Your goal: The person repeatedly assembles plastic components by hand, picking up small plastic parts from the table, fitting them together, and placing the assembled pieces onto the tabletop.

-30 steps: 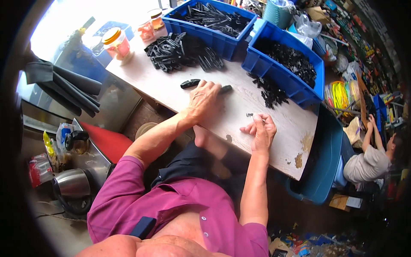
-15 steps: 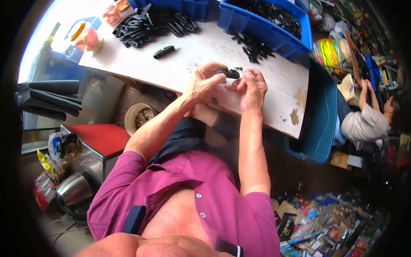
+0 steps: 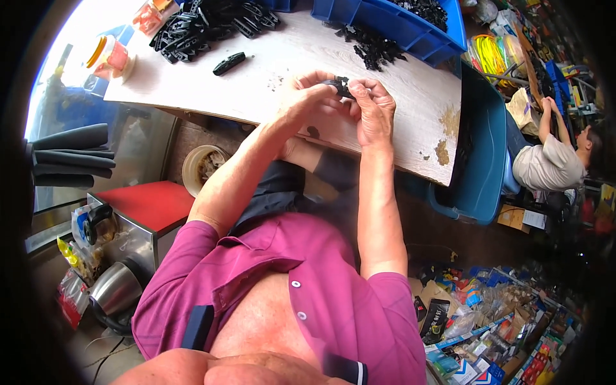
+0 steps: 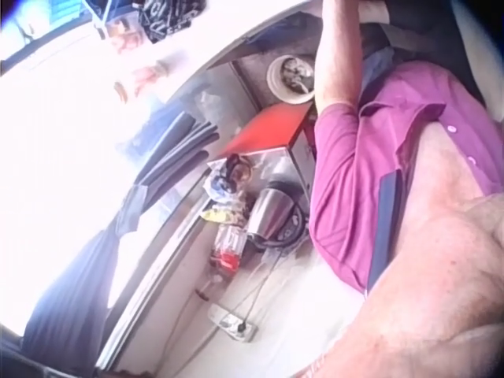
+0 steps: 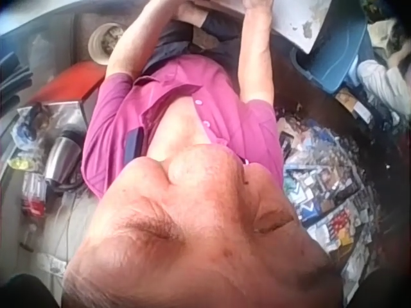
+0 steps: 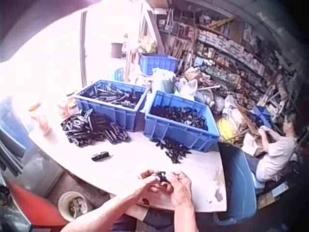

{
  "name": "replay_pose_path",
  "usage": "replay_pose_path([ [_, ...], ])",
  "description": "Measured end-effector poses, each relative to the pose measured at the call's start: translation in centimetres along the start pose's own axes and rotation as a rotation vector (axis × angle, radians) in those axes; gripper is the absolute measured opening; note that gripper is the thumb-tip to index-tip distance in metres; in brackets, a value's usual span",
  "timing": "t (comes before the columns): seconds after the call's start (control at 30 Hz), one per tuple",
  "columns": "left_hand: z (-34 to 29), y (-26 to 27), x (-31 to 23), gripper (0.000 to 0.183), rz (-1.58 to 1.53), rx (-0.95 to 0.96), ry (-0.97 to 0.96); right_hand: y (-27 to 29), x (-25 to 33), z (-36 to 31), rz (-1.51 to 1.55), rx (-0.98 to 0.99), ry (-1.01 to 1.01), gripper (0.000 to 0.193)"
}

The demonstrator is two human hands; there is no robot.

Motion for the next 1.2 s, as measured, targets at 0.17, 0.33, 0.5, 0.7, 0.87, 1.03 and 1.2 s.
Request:
replay_pose_path([
  [0.17,0.3,0.3,-0.3,0.021,-0.021,-0.013,0.016,-0.3,0.4,0.0,-0.033,0.028,0.007,0.009],
  [0.33,0.6,-0.1,-0.2,0.016,0.028,-0.102,0.006,-0.4,0.9,0.0,-0.098,0.045,-0.025,0.011],
  [0.5,0.2,-0.3,-0.5,0.014,-0.002,-0.144,-0.065,-0.9,1.5,-0.3,-0.182,0.018,-0.090,0.020],
  [0.7,0.0,-0.4,-0.5,0.012,-0.037,-0.150,-0.142,-1.1,0.9,-0.2,-0.313,0.084,-0.118,0.028],
  [0.87,0.1,-0.6,-0.6,0.010,-0.002,-0.107,-0.100,-0.8,0.1,-0.2,-0.371,-0.007,-0.013,0.027],
  [1.03,4.1,0.9,-1.6,0.030,0.769,-0.141,-0.528,-0.8,1.0,-0.5,-0.232,-0.073,-0.034,0.028],
  [1.2,11.6,2.6,-5.6,0.034,1.471,-0.341,-0.875,0.1,1.3,-1.4,0.112,-0.122,-0.009,0.029],
])
Point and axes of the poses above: each hand's wrist, its own z-axis towards the middle knuckle, its own y-axis out of the back of the hand, x = y × z, the point moved 2 cm from there along z, towards the middle knuckle, and after that the axes turned 14 degrees about -z, right-handed, at the moved point
